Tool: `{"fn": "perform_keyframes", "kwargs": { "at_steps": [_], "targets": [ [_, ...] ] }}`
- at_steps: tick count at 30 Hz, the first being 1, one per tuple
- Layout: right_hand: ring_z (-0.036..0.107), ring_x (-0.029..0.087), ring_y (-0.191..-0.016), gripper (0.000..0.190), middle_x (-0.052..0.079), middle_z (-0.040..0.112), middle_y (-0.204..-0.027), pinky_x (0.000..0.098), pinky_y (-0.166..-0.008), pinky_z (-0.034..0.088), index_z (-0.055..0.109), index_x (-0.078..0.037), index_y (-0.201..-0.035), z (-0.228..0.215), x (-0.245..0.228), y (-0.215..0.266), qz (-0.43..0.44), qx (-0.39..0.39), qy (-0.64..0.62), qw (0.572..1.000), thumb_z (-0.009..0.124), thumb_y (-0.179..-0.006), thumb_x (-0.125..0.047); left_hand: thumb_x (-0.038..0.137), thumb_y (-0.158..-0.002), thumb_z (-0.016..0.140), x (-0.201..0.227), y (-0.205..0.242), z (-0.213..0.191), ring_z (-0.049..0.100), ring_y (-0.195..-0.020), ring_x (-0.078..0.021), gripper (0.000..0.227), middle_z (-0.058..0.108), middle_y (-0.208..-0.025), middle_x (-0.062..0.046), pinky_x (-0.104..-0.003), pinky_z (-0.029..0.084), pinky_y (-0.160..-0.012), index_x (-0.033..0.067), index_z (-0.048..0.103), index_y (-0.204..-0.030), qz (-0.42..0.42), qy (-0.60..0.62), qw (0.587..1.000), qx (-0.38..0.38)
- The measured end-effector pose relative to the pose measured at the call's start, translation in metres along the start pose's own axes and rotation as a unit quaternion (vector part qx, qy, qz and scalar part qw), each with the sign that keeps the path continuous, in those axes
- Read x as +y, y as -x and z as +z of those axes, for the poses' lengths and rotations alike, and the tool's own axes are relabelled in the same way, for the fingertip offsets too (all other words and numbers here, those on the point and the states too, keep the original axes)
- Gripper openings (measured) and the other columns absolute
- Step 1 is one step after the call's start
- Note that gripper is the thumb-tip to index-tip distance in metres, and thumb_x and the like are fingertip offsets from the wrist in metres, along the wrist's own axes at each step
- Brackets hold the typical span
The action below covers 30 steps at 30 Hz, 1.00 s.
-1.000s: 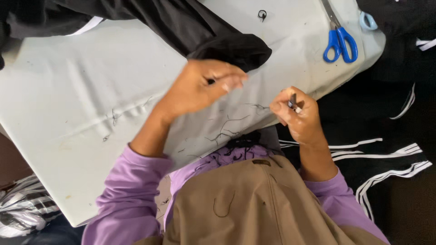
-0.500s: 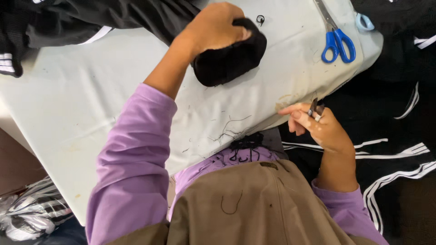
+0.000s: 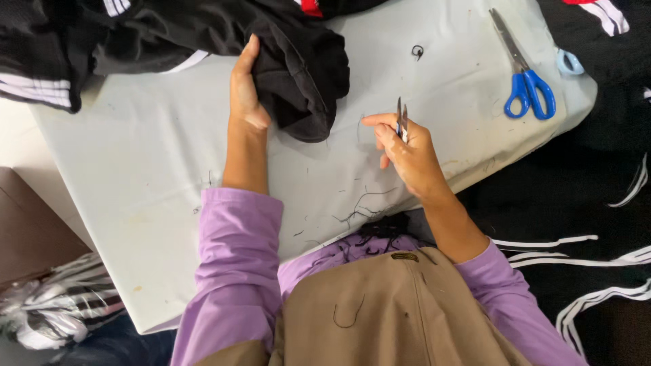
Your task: The person trims loose threads from black garments using a thread nipper and cuts fabric with scissors on a table.
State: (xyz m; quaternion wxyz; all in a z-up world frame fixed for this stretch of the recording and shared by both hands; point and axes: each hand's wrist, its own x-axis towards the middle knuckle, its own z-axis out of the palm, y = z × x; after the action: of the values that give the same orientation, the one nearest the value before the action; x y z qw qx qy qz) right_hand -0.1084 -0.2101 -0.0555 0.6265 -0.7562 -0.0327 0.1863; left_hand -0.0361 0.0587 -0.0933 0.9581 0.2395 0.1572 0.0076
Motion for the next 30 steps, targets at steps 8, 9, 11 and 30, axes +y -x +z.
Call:
{"fn": "perform_keyframes", "kwargs": {
  "at_steps": [8, 9, 11, 30],
  "targets": [
    [0.041, 0.008, -0.063, 0.030, -0.007, 0.052, -0.083, 0.0227, -0.069, 0.040, 0.059, -0.015, -0.094, 0.062, 0.007, -0.012, -0.101, 0.098, 0.174, 0.975, 0.083, -0.080, -0.028, 0.031, -0.076, 0.075, 0.001, -0.008, -0.007, 0.071, -0.106, -0.0295, 0.045, 0.075, -0.113, -0.016, -0.042, 0.055, -0.102, 0.0022, 0.072, -0.111, 0.005, -0.016, 0.999, 0.048],
    [0.041, 0.008, -0.063, 0.030, -0.007, 0.052, -0.083, 0.0227, -0.069, 0.040, 0.059, -0.015, -0.094, 0.066, 0.007, -0.014, -0.101, 0.097, 0.176, 0.974, 0.083, -0.080, -0.028, 0.031, -0.076, 0.075, 0.001, -0.008, -0.008, 0.071, -0.106, -0.0295, 0.045, 0.075, -0.113, -0.016, -0.042, 0.055, -0.102, 0.0022, 0.072, -0.111, 0.005, -0.014, 0.999, 0.049],
    [0.041, 0.006, -0.062, 0.006, -0.006, 0.046, -0.064, 0.0235, -0.063, 0.040, 0.063, -0.012, -0.087, 0.074, 0.005, -0.019, -0.107, 0.116, 0.147, 0.976, 0.067, -0.091, -0.014, 0.029, -0.077, 0.075, 0.002, -0.008, -0.007, 0.070, -0.109, -0.0274, 0.045, 0.074, -0.116, -0.017, -0.038, 0.053, -0.104, 0.0011, 0.072, -0.112, 0.029, -0.029, 0.998, 0.053],
    [0.050, 0.014, -0.048, 0.021, 0.006, 0.058, -0.075, 0.0243, -0.048, 0.039, 0.063, -0.002, -0.088, -0.051, 0.025, 0.054, -0.075, -0.016, 0.006, 0.997, 0.059, -0.101, -0.019, 0.029, -0.087, 0.066, -0.013, 0.011, 0.006, 0.050, -0.079, -0.0051, 0.020, 0.052, -0.077, 0.011, -0.022, 0.042, -0.076, 0.0202, 0.053, -0.074, 0.155, -0.222, 0.961, 0.050]
  ]
}}
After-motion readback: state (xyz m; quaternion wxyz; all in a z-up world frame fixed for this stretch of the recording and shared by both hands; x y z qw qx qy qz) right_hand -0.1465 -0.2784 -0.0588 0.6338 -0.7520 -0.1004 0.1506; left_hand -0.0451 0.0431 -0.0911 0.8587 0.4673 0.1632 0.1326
